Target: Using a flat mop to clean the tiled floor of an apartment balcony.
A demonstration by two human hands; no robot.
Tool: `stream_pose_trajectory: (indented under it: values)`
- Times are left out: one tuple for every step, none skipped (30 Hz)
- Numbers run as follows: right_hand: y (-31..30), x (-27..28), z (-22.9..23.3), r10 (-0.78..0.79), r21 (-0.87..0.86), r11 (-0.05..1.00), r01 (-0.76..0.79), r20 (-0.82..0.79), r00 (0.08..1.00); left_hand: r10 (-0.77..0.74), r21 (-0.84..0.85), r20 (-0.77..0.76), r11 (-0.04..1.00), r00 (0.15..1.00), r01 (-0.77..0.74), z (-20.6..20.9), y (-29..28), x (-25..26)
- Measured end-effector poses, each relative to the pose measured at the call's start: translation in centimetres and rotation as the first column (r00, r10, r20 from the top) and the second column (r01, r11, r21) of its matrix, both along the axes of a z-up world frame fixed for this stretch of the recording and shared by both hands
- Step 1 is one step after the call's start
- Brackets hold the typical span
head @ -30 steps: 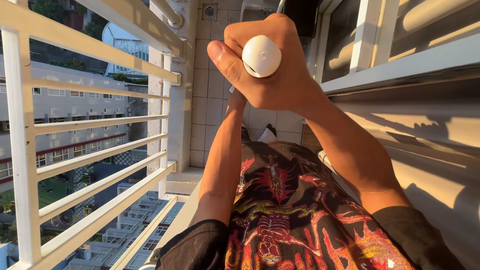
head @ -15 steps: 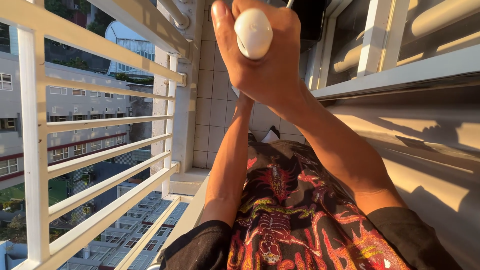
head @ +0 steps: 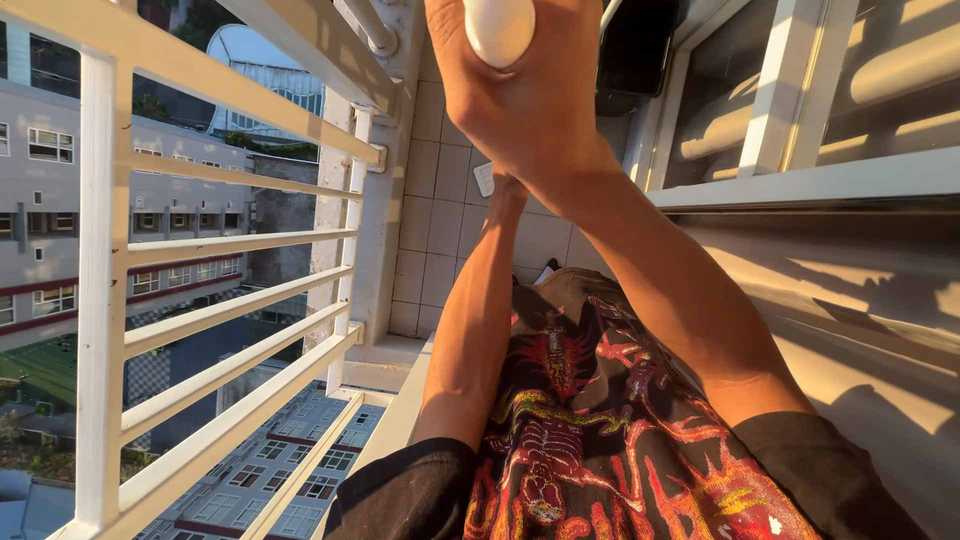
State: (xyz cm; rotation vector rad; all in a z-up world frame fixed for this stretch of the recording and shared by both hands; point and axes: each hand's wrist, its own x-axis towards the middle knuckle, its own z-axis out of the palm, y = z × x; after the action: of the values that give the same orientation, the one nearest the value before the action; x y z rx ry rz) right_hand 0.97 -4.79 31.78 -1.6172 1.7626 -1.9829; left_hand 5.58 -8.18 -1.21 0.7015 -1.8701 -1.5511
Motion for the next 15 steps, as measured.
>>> stream_pose_trajectory:
  values:
    - [-0.2, -0.2, -0.3, 0.001, 0.002, 1.0, -0.001, -0.003, 1.0, 0.001, 0.0, -0.002, 1.0, 1.0, -0.001, -0.2, -0.2, -0.3]
    - [-0.5, -0.6, -0.5, 0.055, -0.006, 0.998, -0.055, 0.037, 0.998, 0.0, -0.003, -0.004, 1.0, 1.0, 0.0, -0.4, -0.7, -0.7]
    - [-0.8, -0.9, -0.8, 0.109, -0.017, 0.994, -0.108, 0.077, 0.991, -0.001, -0.007, -0.007, 1.0, 1.0, 0.001, -0.5, -1.1, -1.1]
    - [-1.0, -1.2, -0.6, 0.102, -0.014, 0.995, -0.101, 0.073, 0.992, -0.009, -0.007, -0.01, 1.0, 1.0, 0.009, -0.8, -1.3, -1.6]
    - [-1.1, -1.5, -0.4, 0.118, 0.018, 0.992, -0.121, 0.107, 0.987, -0.016, -0.006, -0.013, 1.0, 1.0, 0.016, -1.0, -1.4, -2.1]
    - [-1.2, -1.8, -0.3, 0.138, 0.049, 0.988, -0.146, 0.143, 0.98, -0.02, -0.005, -0.016, 1.0, 1.0, 0.02, -1.3, -1.5, -2.5]
    - [-1.2, -2.2, -0.3, 0.134, 0.052, 0.988, -0.142, 0.141, 0.981, -0.025, -0.004, -0.018, 1.0, 1.0, 0.024, -3.8, -1.8, -2.4]
    - [-1.3, -2.6, -0.2, 0.192, 0.061, 0.977, -0.202, 0.148, 0.97, -0.025, -0.008, -0.018, 1.0, 1.0, 0.025, -6.0, -2.3, -2.7]
    - [-1.5, -3.0, -0.2, 0.248, 0.069, 0.963, -0.262, 0.157, 0.956, -0.025, -0.011, -0.018, 1.0, 1.0, 0.025, -7.9, -2.9, -4.4]
    - [-1.6, -3.1, 0.0, 0.246, 0.07, 0.963, -0.26, 0.16, 0.956, -0.027, -0.009, -0.015, 1.0, 1.0, 0.027, -8.2, -3.1, -4.3]
    - [-1.7, -3.3, 0.2, 0.261, 0.115, 0.951, -0.286, 0.19, 0.946, -0.021, 0.024, -0.044, 0.999, 0.999, 0.022, -8.5, -3.3, -4.3]
    - [-1.8, -3.7, 0.5, 0.271, 0.16, 0.938, -0.307, 0.214, 0.939, -0.019, 0.059, -0.08, 0.998, 0.997, 0.024, -8.8, -3.5, -4.7]
    - [-1.9, -4.1, 0.8, 0.263, 0.162, 0.941, -0.299, 0.211, 0.942, -0.027, 0.059, -0.084, 0.998, 0.996, 0.032, -5.0, -3.5, -4.5]
    - [-2.2, -4.6, 1.1, 0.284, 0.223, 0.913, -0.341, 0.25, 0.926, -0.055, 0.105, -0.058, 0.993, 0.997, 0.061, -1.2, -3.7, -4.2]
    - [-2.4, -4.9, 1.4, 0.305, 0.279, 0.88, -0.385, 0.289, 0.907, -0.085, 0.152, -0.035, 0.984, 0.996, 0.089, 2.6, -3.9, -3.9]
